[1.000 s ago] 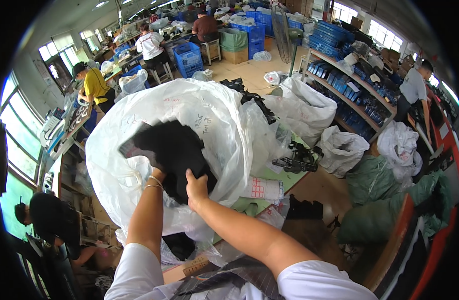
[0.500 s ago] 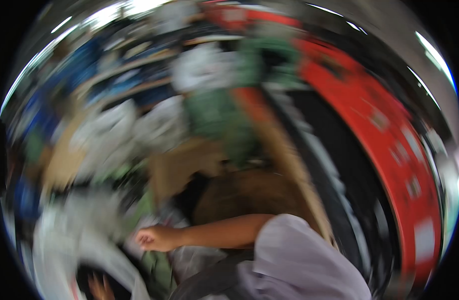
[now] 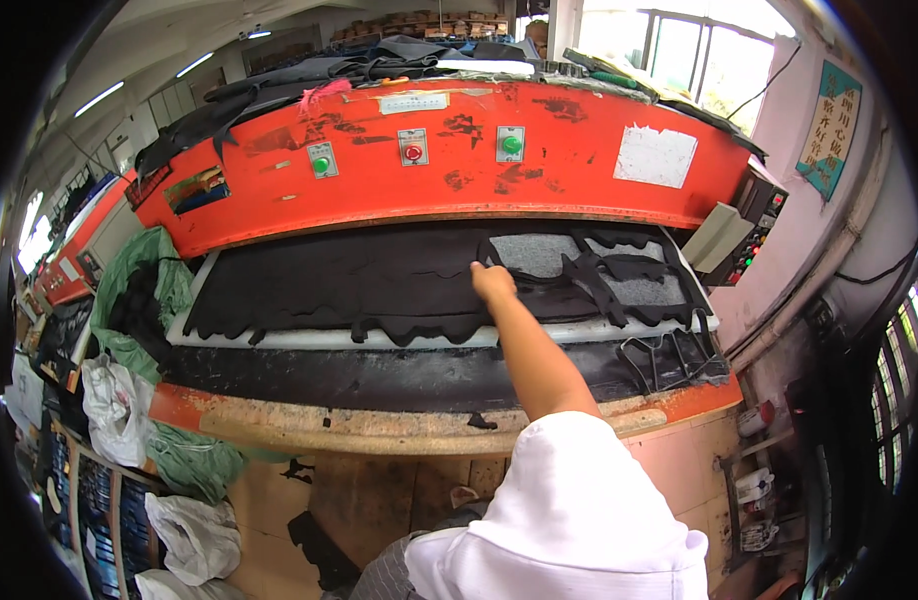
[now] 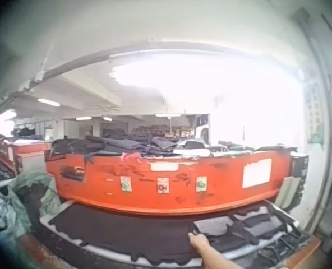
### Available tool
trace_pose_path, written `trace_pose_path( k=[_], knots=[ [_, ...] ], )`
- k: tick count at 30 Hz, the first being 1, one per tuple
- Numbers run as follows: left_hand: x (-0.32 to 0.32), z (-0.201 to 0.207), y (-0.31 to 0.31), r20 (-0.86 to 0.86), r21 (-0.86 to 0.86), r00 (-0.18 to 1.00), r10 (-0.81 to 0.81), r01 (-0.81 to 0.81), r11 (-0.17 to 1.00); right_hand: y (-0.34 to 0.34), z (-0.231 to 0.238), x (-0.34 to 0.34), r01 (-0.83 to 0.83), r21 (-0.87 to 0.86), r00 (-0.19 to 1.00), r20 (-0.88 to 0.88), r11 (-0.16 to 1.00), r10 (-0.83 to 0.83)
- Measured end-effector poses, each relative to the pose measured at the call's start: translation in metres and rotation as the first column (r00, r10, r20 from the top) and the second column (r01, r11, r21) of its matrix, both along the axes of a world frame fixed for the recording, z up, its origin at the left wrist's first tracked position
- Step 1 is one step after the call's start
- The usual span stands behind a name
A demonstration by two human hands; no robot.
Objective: Cutting shapes from synthetic sheets using a metal template and an industrial clicker press.
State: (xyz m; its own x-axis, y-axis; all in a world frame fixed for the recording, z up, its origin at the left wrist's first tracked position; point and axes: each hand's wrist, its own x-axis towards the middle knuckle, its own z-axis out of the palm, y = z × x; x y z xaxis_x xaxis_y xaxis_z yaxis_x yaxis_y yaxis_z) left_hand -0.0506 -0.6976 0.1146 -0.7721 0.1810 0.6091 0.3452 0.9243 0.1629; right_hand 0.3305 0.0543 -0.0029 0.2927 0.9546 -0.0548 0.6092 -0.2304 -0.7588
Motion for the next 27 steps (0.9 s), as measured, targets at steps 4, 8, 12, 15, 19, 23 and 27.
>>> trace_pose_path(
  k=[4,8,12,15,19,23,27],
  knots=[
    [-0.056,-0.025,0.232,0.308,0.349,0.723,-0.618,0.518,0.781,0.053,-0.013,0.014,-0.077,-0.257,0.797,-0.597,0.963,-0.096],
    [0.013,-0.004,0.441,0.257,0.381,0.299,-0.919,0.843,0.381,0.058,0.004,-0.026,-0.420,-0.261,0.438,-0.897,0.869,-0.058],
    [0.081,-0.007,0.595,0.257,0.406,-0.209,-0.943,0.909,-0.091,0.054,0.021,-0.036,-0.314,-0.289,0.762,-0.645,0.904,0.058],
    [0.117,-0.023,0.674,0.379,0.308,-0.326,-0.866,0.927,-0.214,0.058,0.016,-0.026,-0.366,-0.168,0.839,-0.484,0.915,0.247],
    [0.148,-0.043,0.750,0.448,0.258,-0.414,-0.792,0.908,-0.329,0.039,0.016,-0.016,-0.467,0.089,0.269,-0.933,0.880,0.237],
    [0.175,-0.052,0.796,0.773,0.061,-0.347,-0.532,0.874,-0.482,0.027,-0.008,0.000,-0.491,0.249,0.013,-0.956,0.835,0.293],
    [0.191,-0.038,0.790,0.851,-0.069,-0.195,-0.487,0.879,-0.472,0.033,-0.002,0.005,-0.465,0.034,0.179,-0.975,0.885,0.131]
  ],
)
